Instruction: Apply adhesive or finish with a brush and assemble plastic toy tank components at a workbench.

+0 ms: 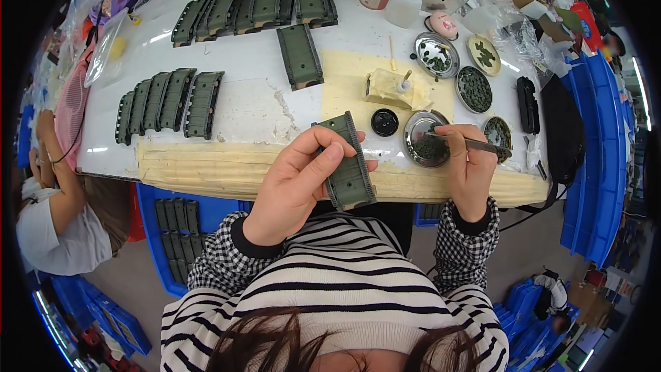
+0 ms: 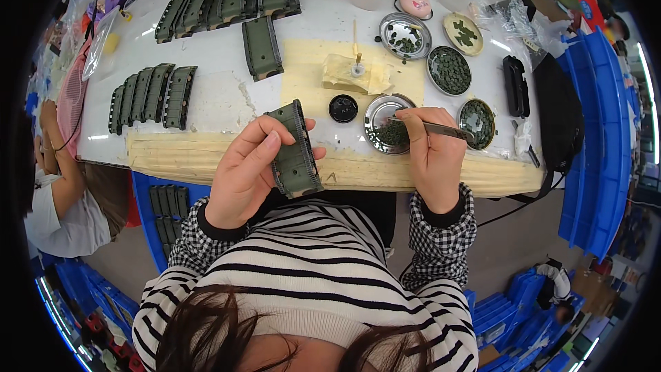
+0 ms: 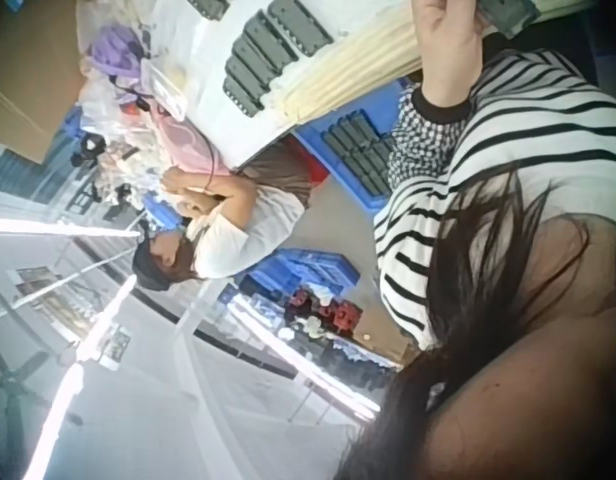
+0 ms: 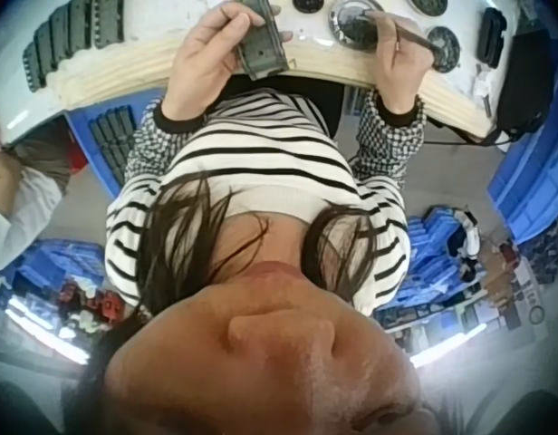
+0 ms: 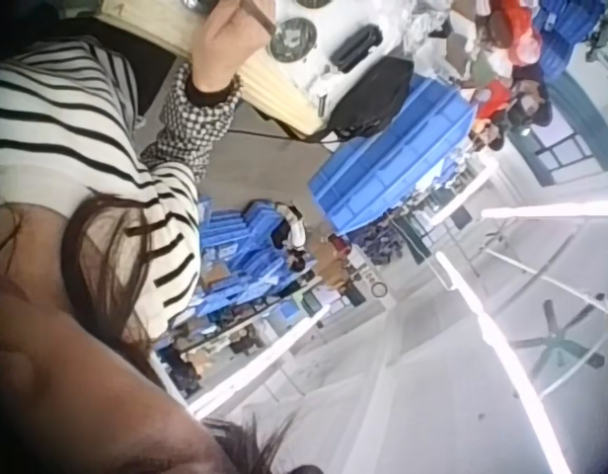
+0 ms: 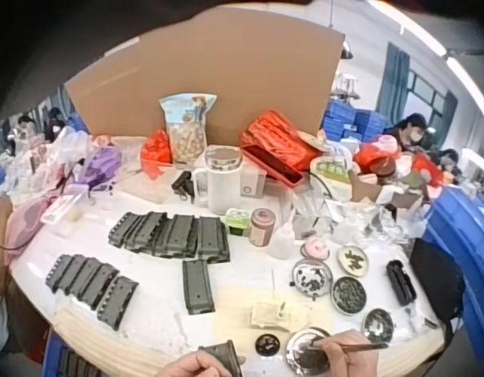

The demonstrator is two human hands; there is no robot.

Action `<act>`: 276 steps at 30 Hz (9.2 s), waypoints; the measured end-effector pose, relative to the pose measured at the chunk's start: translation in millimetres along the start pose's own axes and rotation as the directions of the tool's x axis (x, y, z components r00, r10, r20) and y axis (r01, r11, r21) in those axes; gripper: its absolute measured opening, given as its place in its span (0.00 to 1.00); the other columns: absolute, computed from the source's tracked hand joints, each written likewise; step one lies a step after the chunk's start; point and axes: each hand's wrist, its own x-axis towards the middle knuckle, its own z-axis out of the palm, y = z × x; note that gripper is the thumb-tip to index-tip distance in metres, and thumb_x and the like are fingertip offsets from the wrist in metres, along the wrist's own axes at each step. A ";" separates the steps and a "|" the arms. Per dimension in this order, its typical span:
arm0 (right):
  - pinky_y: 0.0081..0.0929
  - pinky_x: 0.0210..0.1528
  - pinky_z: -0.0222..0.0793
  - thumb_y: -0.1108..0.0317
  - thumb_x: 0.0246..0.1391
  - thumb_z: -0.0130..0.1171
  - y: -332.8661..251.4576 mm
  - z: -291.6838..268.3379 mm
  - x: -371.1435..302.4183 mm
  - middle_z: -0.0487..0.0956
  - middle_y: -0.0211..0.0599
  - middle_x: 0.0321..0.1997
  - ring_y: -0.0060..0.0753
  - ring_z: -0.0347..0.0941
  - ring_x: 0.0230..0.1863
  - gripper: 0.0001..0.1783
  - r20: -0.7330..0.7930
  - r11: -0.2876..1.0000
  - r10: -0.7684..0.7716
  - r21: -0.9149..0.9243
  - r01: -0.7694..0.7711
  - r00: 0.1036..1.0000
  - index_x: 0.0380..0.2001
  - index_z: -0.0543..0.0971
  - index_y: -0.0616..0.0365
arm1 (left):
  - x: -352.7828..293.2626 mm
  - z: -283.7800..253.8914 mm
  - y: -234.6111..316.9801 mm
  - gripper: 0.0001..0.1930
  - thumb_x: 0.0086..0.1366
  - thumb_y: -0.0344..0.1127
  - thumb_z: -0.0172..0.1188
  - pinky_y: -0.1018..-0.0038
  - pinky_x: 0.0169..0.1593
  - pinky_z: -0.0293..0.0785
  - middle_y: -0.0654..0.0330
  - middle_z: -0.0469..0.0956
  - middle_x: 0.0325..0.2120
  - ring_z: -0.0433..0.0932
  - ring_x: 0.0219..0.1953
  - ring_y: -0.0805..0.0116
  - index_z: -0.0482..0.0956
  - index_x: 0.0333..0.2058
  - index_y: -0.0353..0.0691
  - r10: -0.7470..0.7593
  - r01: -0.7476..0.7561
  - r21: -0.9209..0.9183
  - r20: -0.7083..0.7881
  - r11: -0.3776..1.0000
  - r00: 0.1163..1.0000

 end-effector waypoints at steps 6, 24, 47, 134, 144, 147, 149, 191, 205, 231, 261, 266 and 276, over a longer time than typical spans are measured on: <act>0.30 0.37 0.69 0.72 0.54 0.56 -40.2 2.7 -2.3 0.80 0.42 0.32 0.40 0.74 0.32 0.08 -0.053 0.925 -0.261 0.272 0.265 0.964 0.34 0.80 0.66 | 3.6 5.6 -2.7 0.12 0.74 0.41 0.41 0.66 0.52 0.75 0.52 0.69 0.52 0.75 0.52 0.58 0.67 0.40 0.38 -0.087 0.089 -0.023 0.069 0.996 0.994; 0.28 0.39 0.72 0.67 0.60 0.53 -58.1 18.7 2.9 0.81 0.44 0.35 0.38 0.77 0.35 0.12 0.139 0.834 -0.328 0.508 0.217 0.934 0.37 0.80 0.67 | 3.0 2.6 -3.7 0.16 0.75 0.46 0.37 0.64 0.48 0.78 0.61 0.69 0.35 0.77 0.41 0.67 0.63 0.36 0.40 -0.180 0.202 -0.109 0.180 0.973 0.967; 0.27 0.40 0.70 0.65 0.65 0.48 -57.3 24.8 0.7 0.81 0.42 0.35 0.31 0.75 0.35 0.16 0.045 0.809 -0.248 0.560 0.181 0.968 0.35 0.80 0.67 | 3.5 -3.6 -6.8 0.13 0.75 0.42 0.39 0.70 0.48 0.77 0.56 0.70 0.44 0.77 0.48 0.63 0.65 0.41 0.39 -0.108 0.126 -0.091 0.177 0.988 0.978; 0.28 0.45 0.74 0.62 0.65 0.48 -60.8 45.7 -13.1 0.80 0.51 0.44 0.44 0.79 0.47 0.16 0.023 0.846 -0.346 0.440 0.302 0.938 0.41 0.79 0.64 | 5.1 -1.8 -1.0 0.20 0.72 0.32 0.46 0.63 0.62 0.69 0.51 0.64 0.58 0.61 0.64 0.51 0.57 0.60 0.50 0.271 -0.328 -0.264 -0.231 0.907 0.935; 0.35 0.51 0.75 0.65 0.60 0.55 -66.4 40.0 -15.9 0.77 0.51 0.46 0.51 0.76 0.52 0.14 0.057 0.844 -0.401 0.413 0.344 0.914 0.44 0.77 0.65 | 5.0 0.0 -3.8 0.21 0.72 0.33 0.46 0.59 0.63 0.67 0.51 0.60 0.60 0.58 0.66 0.51 0.57 0.61 0.51 0.309 -0.356 -0.305 -0.193 0.883 0.931; 0.37 0.52 0.75 0.67 0.58 0.57 -67.3 39.9 -16.6 0.76 0.52 0.47 0.54 0.75 0.53 0.16 0.060 0.837 -0.431 0.399 0.374 0.901 0.46 0.76 0.66 | 5.5 -0.4 -4.8 0.20 0.72 0.33 0.45 0.59 0.64 0.67 0.51 0.60 0.60 0.57 0.66 0.51 0.57 0.61 0.52 0.320 -0.362 -0.301 -0.181 0.882 0.930; 0.38 0.51 0.76 0.67 0.57 0.58 -67.0 40.1 -17.9 0.76 0.52 0.47 0.55 0.75 0.53 0.17 0.062 0.834 -0.441 0.397 0.383 0.895 0.47 0.75 0.67 | 5.7 -0.4 -4.8 0.20 0.72 0.33 0.45 0.59 0.64 0.66 0.51 0.60 0.60 0.57 0.66 0.51 0.57 0.61 0.52 0.328 -0.367 -0.294 -0.176 0.882 0.928; 0.38 0.52 0.75 0.59 0.61 0.55 -61.4 41.7 -20.8 0.75 0.52 0.49 0.54 0.75 0.53 0.20 0.020 0.765 -0.416 0.549 0.338 0.909 0.47 0.75 0.67 | 3.4 3.2 0.1 0.23 0.71 0.30 0.46 0.59 0.60 0.71 0.54 0.65 0.56 0.62 0.64 0.51 0.52 0.61 0.54 0.318 -0.356 -0.372 -0.162 0.857 0.934; 0.34 0.33 0.77 0.52 0.67 0.42 -65.5 49.2 -19.4 0.80 0.56 0.30 0.44 0.80 0.29 0.24 -0.356 0.743 -0.266 0.516 0.426 0.896 0.49 0.73 0.63 | 9.4 -1.7 18.5 0.25 0.66 0.53 0.54 0.73 0.57 0.76 0.53 0.71 0.46 0.74 0.51 0.60 0.67 0.48 0.35 -0.069 -0.042 -0.695 -0.131 0.718 0.989; 0.29 0.49 0.72 0.75 0.39 0.72 -82.6 48.5 -3.6 0.74 0.49 0.45 0.35 0.75 0.47 0.31 -0.091 0.706 -0.099 0.696 0.135 0.991 0.37 0.58 0.54 | -4.5 2.5 -1.9 0.32 0.69 0.44 0.53 0.64 0.59 0.69 0.55 0.63 0.60 0.66 0.60 0.64 0.51 0.65 0.43 -0.076 0.157 -0.535 0.170 0.830 0.982; 0.31 0.33 0.69 0.69 0.49 0.64 59.4 -33.3 73.4 0.79 0.45 0.27 0.38 0.77 0.29 0.10 0.102 0.917 0.127 -0.392 -0.077 0.987 0.31 0.79 0.66 | -4.8 -10.6 2.0 0.27 0.65 0.23 0.55 0.69 0.53 0.75 0.49 0.76 0.47 0.78 0.48 0.63 0.56 0.60 0.35 -0.075 0.065 0.058 0.180 0.996 0.981; 0.33 0.33 0.71 0.69 0.48 0.63 52.9 -38.0 71.0 0.80 0.50 0.28 0.44 0.78 0.29 0.10 0.177 0.950 0.174 -0.289 -0.118 0.969 0.30 0.79 0.66 | -4.6 -11.5 1.1 0.27 0.65 0.23 0.55 0.70 0.53 0.74 0.49 0.76 0.47 0.78 0.47 0.63 0.56 0.60 0.35 -0.092 0.083 0.063 0.177 0.995 0.980; 0.25 0.31 0.67 0.71 0.50 0.61 59.7 -41.0 75.8 0.76 0.39 0.23 0.25 0.72 0.26 0.08 0.163 0.959 0.141 -0.268 -0.094 0.977 0.29 0.77 0.67 | -5.0 -10.3 -0.5 0.28 0.65 0.23 0.54 0.66 0.52 0.76 0.48 0.75 0.47 0.79 0.47 0.60 0.55 0.61 0.36 -0.052 0.048 0.038 0.123 0.998 0.991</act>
